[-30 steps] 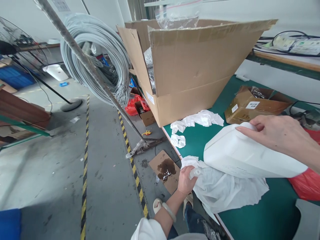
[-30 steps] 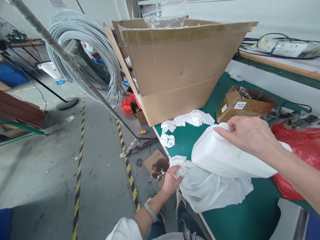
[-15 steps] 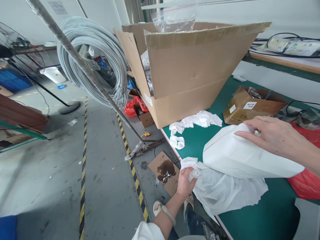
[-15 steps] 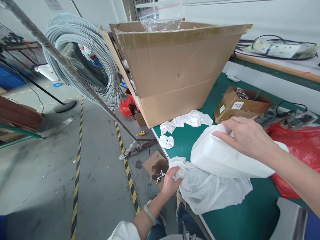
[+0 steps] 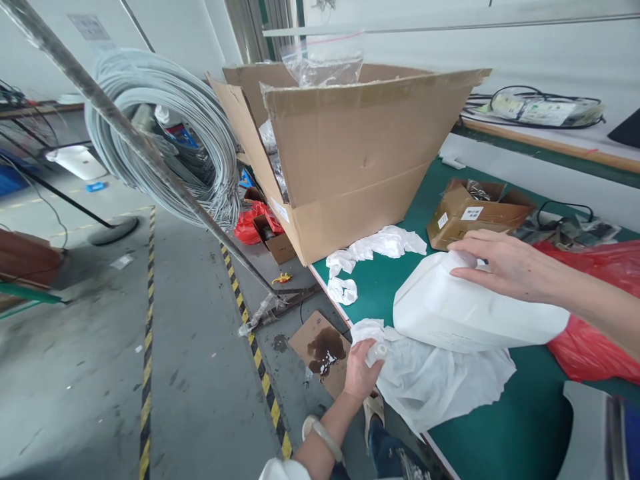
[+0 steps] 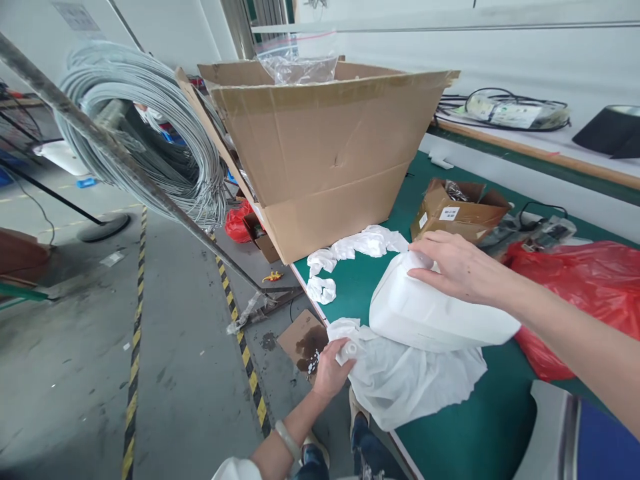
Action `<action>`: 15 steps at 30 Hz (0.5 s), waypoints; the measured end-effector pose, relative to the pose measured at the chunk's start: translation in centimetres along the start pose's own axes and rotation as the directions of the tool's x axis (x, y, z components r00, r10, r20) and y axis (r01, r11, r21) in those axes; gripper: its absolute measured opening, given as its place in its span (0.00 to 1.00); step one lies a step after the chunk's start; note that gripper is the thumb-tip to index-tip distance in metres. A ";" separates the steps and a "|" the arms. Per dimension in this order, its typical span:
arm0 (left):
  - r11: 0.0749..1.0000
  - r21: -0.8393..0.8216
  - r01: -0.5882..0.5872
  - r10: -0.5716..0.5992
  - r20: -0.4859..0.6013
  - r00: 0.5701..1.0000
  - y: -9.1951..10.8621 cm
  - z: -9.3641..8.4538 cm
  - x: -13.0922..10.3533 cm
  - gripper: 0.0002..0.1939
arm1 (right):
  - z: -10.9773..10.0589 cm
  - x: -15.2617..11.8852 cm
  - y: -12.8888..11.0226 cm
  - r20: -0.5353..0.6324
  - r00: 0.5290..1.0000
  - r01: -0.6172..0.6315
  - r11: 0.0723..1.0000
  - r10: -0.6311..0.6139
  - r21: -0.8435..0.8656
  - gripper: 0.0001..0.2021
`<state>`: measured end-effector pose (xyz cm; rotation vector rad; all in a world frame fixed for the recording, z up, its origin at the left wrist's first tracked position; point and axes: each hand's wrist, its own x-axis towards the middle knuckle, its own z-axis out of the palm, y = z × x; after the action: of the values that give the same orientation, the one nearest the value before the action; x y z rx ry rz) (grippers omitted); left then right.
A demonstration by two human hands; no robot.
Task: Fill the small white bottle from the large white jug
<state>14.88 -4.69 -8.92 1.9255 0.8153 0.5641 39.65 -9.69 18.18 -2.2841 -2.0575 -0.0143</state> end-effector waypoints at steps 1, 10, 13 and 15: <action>1.000 -0.002 0.005 -0.005 0.001 1.000 0.1 -0.1 0.0 0.14 | -0.3 0.0 0.2 0.044 0.999 0.030 0.999 -0.031 0.018 0.20; 0.998 -0.017 0.053 -0.053 -0.020 0.998 1.9 -1.3 0.2 0.18 | -1.1 1.2 -0.9 0.166 0.952 -0.206 0.941 0.255 -0.267 0.28; 0.998 -0.024 0.052 -0.053 -0.016 0.998 2.8 -2.0 0.5 0.18 | -1.1 1.4 -1.1 0.203 0.968 -0.106 0.972 0.149 -0.209 0.21; 0.999 -0.027 0.044 -0.045 -0.012 0.999 3.5 -2.4 0.9 0.17 | -1.5 1.3 -0.9 0.209 0.977 -0.003 0.990 0.032 -0.140 0.15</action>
<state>14.95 -3.85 -4.66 1.8761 0.8522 0.5579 38.93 -8.36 19.74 -2.4842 -2.2008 0.0922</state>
